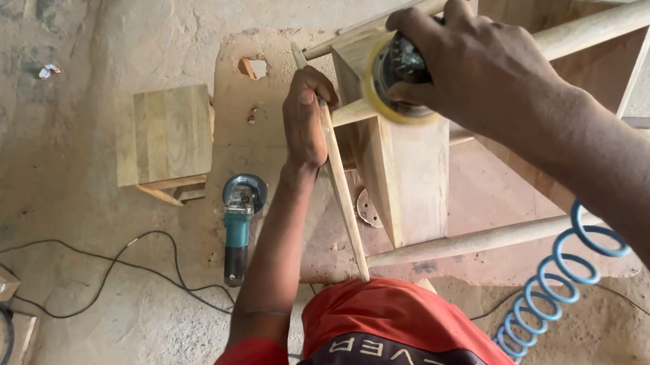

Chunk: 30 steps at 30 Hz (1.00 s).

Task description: The person uses a pneumatic orbital sander to smooth the surfaces of a wooden chair frame. They systematically sand the legs, seat supports, and backrest, repositioning the chair to access different areas.

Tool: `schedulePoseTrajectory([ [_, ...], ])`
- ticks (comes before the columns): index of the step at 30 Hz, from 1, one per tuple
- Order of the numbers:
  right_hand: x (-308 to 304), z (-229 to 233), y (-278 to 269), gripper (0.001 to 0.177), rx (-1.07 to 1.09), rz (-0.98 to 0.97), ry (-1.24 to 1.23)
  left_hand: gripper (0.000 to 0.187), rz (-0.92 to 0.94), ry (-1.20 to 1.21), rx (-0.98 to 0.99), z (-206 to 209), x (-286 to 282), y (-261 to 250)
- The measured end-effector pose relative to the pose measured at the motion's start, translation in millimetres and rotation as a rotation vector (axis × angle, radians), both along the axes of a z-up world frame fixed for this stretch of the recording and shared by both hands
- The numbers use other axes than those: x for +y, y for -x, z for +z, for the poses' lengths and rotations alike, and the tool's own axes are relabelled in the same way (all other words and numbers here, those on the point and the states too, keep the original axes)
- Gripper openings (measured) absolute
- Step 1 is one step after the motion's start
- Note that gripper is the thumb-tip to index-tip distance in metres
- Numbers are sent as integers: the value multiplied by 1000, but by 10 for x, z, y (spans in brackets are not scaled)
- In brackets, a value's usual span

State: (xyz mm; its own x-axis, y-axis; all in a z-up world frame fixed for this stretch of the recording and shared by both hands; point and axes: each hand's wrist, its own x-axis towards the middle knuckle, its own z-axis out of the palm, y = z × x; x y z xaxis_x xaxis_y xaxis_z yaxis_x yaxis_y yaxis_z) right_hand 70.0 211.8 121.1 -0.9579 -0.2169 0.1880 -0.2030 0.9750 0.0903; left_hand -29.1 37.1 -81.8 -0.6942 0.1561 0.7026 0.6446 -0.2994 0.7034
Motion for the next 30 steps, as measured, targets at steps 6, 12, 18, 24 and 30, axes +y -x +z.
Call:
schedulePoseTrajectory([
  [6, -87, -231, -86, 65, 13, 0, -40, 61, -46, -63, -64, -82, 40, 101],
  [12, 72, -887, -321, 66, 322, -7, 36, 57, 70, 59, -22, 28, 9, 228],
  [18, 436, -1357, -289, 79, 612, -26, 52, 54, -3, 64, -18, 14, 1, 364],
  [24, 934, -1520, -132, 95, 754, -87, 29, 56, 38, 106, -73, -1, 3, 438],
  [30, 902, -1608, 57, 90, 853, -80, 72, 56, 64, 99, -79, -3, 20, 537],
])
